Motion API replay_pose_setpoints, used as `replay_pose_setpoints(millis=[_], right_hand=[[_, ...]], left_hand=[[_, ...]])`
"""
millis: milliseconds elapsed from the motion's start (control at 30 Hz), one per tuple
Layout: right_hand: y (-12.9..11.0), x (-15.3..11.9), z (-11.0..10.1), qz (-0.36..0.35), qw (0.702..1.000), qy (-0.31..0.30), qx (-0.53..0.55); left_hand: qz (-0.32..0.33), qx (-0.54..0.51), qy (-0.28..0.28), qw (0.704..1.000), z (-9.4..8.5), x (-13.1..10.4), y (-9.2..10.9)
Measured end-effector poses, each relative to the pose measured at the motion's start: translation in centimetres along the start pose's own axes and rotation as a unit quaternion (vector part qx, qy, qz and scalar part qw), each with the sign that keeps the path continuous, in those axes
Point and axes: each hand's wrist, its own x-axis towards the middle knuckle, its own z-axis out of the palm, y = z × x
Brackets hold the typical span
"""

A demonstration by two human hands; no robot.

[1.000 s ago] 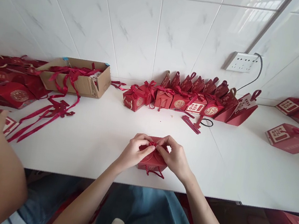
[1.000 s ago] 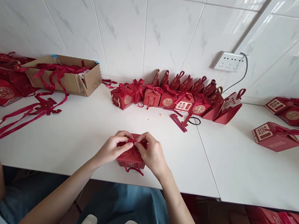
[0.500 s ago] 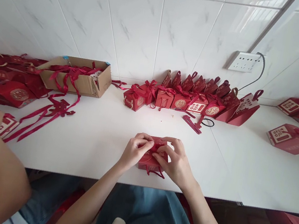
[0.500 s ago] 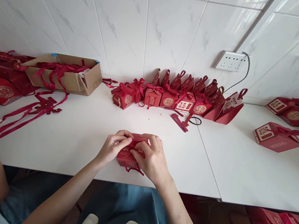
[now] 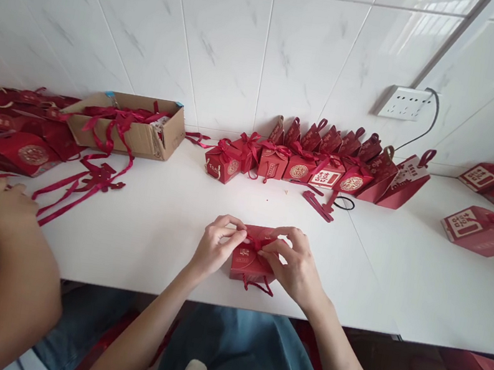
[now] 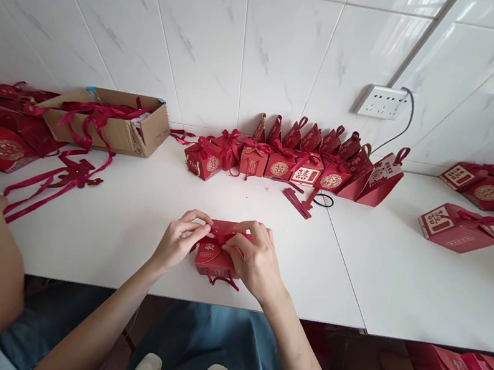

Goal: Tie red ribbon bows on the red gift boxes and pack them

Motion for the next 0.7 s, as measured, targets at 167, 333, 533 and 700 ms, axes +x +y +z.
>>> replay_pose_setpoints(millis=[167, 333, 533, 700], right_hand=[[0.6, -0.2, -1.0, -0.013, 0.999, -0.018, -0.037], [0.2, -0.2, -1.5, -0.038, 0.997, -0.035, -0.053], [-0.2, 0.1, -1.8, -0.046, 0.997, -0.045, -0.042], [-0.3, 0.4, -1.7, -0.060, 0.996, -0.052, -0.049]], left_hand=[[0.095, 0.107, 0.053, 0.988, -0.6, -0.8, -0.6], [0.113, 0.106, 0.073, 0.985, 0.1, -2.1, -0.1], [0.074, 0.082, 0.033, 0.993, 0.6, -2.4, 0.7], [-0.031, 0.057, -0.014, 0.998, 0.1, -1.9, 1.1]])
